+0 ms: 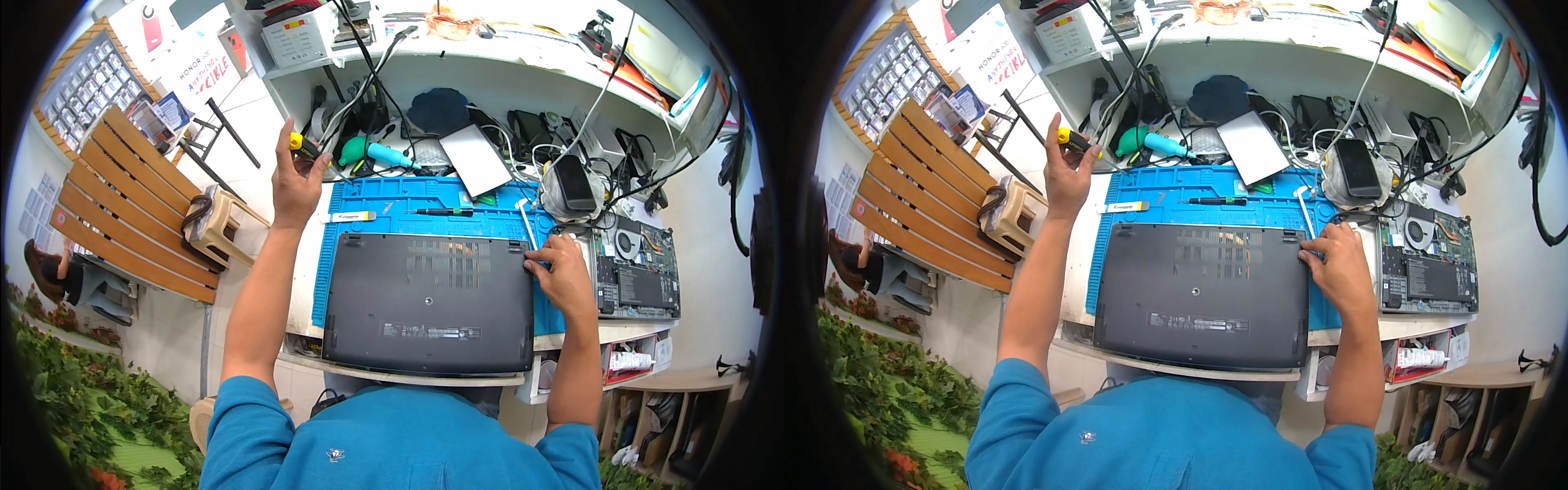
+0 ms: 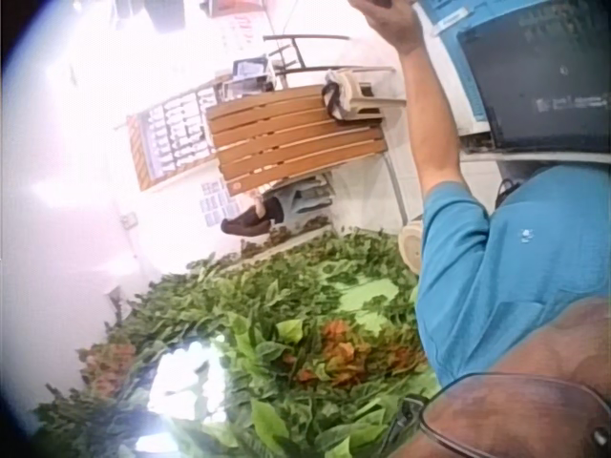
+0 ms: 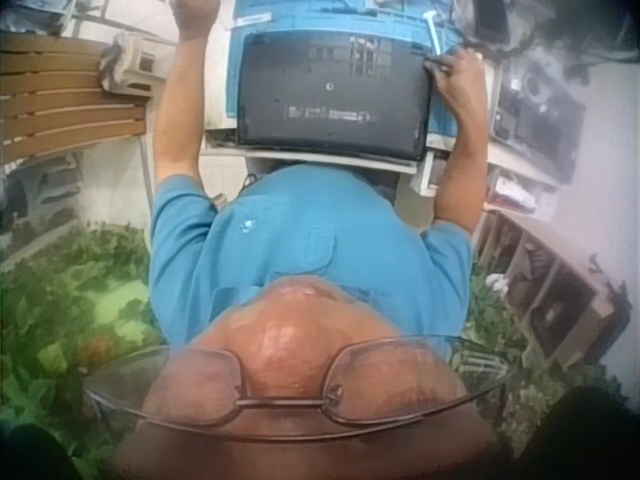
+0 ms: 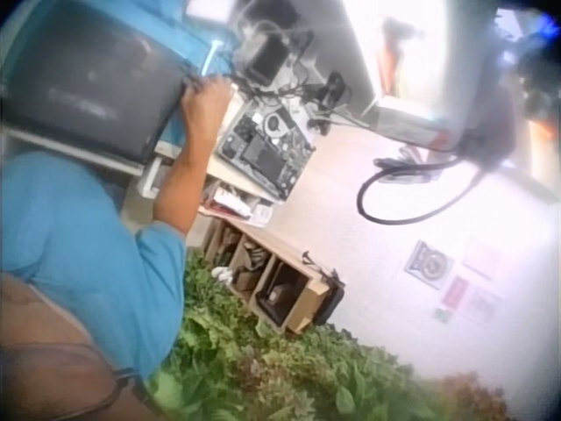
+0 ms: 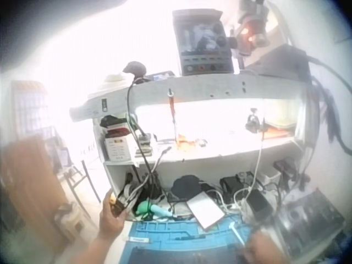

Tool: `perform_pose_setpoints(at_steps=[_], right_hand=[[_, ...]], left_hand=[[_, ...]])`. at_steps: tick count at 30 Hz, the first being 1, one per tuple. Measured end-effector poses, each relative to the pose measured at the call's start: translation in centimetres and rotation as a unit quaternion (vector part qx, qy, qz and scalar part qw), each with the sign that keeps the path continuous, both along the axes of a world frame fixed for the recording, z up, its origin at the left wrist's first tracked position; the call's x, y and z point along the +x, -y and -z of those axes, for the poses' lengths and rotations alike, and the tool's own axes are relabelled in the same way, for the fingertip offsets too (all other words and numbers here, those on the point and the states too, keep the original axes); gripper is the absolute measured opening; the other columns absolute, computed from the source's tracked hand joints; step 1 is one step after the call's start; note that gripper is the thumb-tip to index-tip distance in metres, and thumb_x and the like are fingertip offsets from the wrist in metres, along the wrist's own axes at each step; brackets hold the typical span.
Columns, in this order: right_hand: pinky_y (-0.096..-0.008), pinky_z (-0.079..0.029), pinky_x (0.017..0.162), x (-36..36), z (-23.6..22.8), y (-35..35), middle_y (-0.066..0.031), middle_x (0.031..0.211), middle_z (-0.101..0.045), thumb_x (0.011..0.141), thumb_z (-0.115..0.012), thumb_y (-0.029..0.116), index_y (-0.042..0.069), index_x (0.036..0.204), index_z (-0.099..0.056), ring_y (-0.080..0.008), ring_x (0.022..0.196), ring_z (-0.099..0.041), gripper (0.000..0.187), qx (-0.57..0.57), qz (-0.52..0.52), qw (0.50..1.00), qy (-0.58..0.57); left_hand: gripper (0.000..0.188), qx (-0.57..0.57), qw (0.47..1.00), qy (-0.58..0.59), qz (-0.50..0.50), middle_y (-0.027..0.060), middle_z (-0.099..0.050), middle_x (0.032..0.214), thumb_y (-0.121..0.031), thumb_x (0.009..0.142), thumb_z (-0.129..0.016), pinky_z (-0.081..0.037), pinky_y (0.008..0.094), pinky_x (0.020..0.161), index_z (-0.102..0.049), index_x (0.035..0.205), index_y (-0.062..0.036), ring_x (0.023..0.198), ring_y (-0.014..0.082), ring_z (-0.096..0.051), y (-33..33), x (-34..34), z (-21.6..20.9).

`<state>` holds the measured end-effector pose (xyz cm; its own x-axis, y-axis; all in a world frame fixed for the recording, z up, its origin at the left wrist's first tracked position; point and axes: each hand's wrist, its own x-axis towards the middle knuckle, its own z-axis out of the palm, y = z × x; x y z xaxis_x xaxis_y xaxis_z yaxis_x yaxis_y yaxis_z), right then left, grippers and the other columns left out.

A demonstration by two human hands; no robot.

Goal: The person places a laptop bottom cover onto a workbench and secures it by tightening multiple screws with a yellow-handled screwdriver. The person systematically works around the perimeter of the cover, inserting and tightening screws into various holes.

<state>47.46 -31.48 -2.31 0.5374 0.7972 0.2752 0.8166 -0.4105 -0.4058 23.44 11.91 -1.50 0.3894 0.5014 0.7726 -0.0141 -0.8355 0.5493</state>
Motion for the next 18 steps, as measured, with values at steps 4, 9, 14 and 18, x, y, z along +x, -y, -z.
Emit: perform_pose_setpoints(at_steps=[4, 9, 14, 18], right_hand=[[-0.0476, -0.050, 0.096, 0.2, 0.9, 1.4, -0.0122, 0.098, -0.071, 0.092, -0.084, 0.015, 0.006, 0.107, -0.088, -0.0340, 0.104, -0.065, 0.017, -0.010, -0.017, 0.999, 0.034], [-0.0517, -0.057, 0.082, -4.4, -1.0, 5.2, -0.0219, 0.099, -0.074, 0.100, -0.074, 0.012, -0.001, 0.102, -0.080, -0.0432, 0.091, -0.071, 0.014, 0.087, 0.019, 0.995, -0.045], [-0.0493, -0.050, 0.064, -10.6, -1.4, 12.1, -0.0257, 0.074, -0.068, 0.110, -0.066, 0.026, -0.003, 0.091, -0.071, -0.0446, 0.065, -0.065, 0.035, 0.036, 0.117, 0.948, -0.292], [-0.0366, -0.055, 0.057, -13.9, 1.5, 14.4, -0.0119, 0.075, -0.072, 0.115, -0.064, 0.030, -0.004, 0.104, -0.072, -0.0177, 0.060, -0.067, 0.036, 0.041, 0.140, 0.860, -0.489]], left_hand=[[0.091, -0.033, 0.998, 0.027, 0.049, 0.0094, -0.074, 0.121, -0.004, 0.102, -0.082, -0.065, 0.0336, 0.095, -0.030, 0.176, -0.0112, 0.106, 0.0160, -0.075, 1.0, 0.6, -1.3], [0.090, -0.123, 0.978, 0.052, 0.159, 0.0122, -0.068, 0.124, 0.004, 0.106, -0.074, -0.062, 0.0351, 0.101, -0.022, 0.177, -0.0147, 0.109, 0.0197, -0.072, 7.8, -0.3, -4.3], [0.093, -0.147, 0.947, 0.033, 0.284, 0.0186, -0.070, 0.126, 0.003, 0.107, -0.072, -0.064, 0.0400, 0.102, -0.015, 0.178, -0.0165, 0.109, 0.0257, -0.077, 16.0, 0.8, -4.9], [0.096, -0.164, 0.912, 0.016, 0.377, 0.0185, -0.069, 0.126, -0.001, 0.107, -0.074, -0.067, 0.0457, 0.100, -0.012, 0.178, -0.0197, 0.106, 0.0281, -0.079, 22.1, 1.9, -4.0]])
